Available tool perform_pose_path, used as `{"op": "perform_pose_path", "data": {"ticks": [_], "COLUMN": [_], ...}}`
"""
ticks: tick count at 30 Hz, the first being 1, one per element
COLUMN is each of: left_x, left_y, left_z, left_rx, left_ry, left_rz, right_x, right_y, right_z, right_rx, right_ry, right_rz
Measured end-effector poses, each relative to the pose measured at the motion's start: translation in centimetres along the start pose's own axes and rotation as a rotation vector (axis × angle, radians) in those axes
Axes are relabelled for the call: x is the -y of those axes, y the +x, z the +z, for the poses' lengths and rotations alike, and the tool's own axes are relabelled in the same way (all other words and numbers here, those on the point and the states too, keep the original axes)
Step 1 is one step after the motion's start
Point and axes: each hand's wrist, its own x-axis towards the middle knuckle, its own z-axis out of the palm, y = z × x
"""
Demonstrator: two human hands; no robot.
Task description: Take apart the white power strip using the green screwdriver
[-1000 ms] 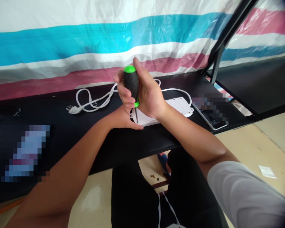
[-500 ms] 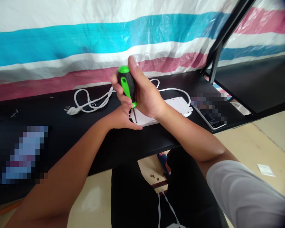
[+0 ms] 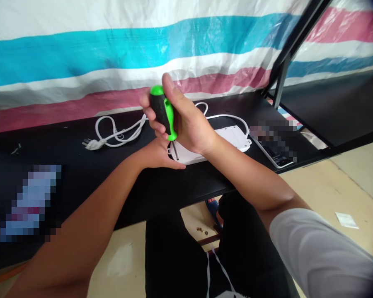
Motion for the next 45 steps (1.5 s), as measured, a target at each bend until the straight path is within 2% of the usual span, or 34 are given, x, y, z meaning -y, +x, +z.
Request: {"op": "perform_pose_path", "data": {"ticks": [5,11,15,19,25,31,36,45], "left_x": [0.3,0.5,0.2,0.0,0.8,0.5,0.7,1.4], "left_y": [0.2,0.0,-0.2,-0.2,0.0,0.0,0.1,0.2], "left_z": [0.0,0.2,0.1,0.0,0.3,0.1,0.1,0.4], "left_rx": [0.011,0.005,-0.034,0.01,-0.021,-0.007,0.01,0.012], "left_ry": [-0.024,-0.02,0.021,0.025,0.019,-0.009,-0.009,-0.003], "left_rz": [0.007,0.01,-0.038,-0.045,-0.016,-0.038,-0.048,-0.067], "right_x": [0.3,-0.7,-0.7,-0.7,-0.9,-0.1,-0.5,-0.1], "right_y": [0.1,-0.1,0.0,0.3,0.0,0.1,0.5,0.4], "right_z": [0.0,-0.3,-0.5,-0.6,-0.7,-0.5,-0.8,-1.2], "right_rx": [0.009,0.052,0.116,0.158,0.124,0.081,0.095,0.147], "right_ry": [0.021,0.088,0.042,0.041,0.088,0.002,0.053,0.061], "right_rz": [0.038,-0.147,-0.083,-0.035,-0.098,0.049,0.014,0.069]}}
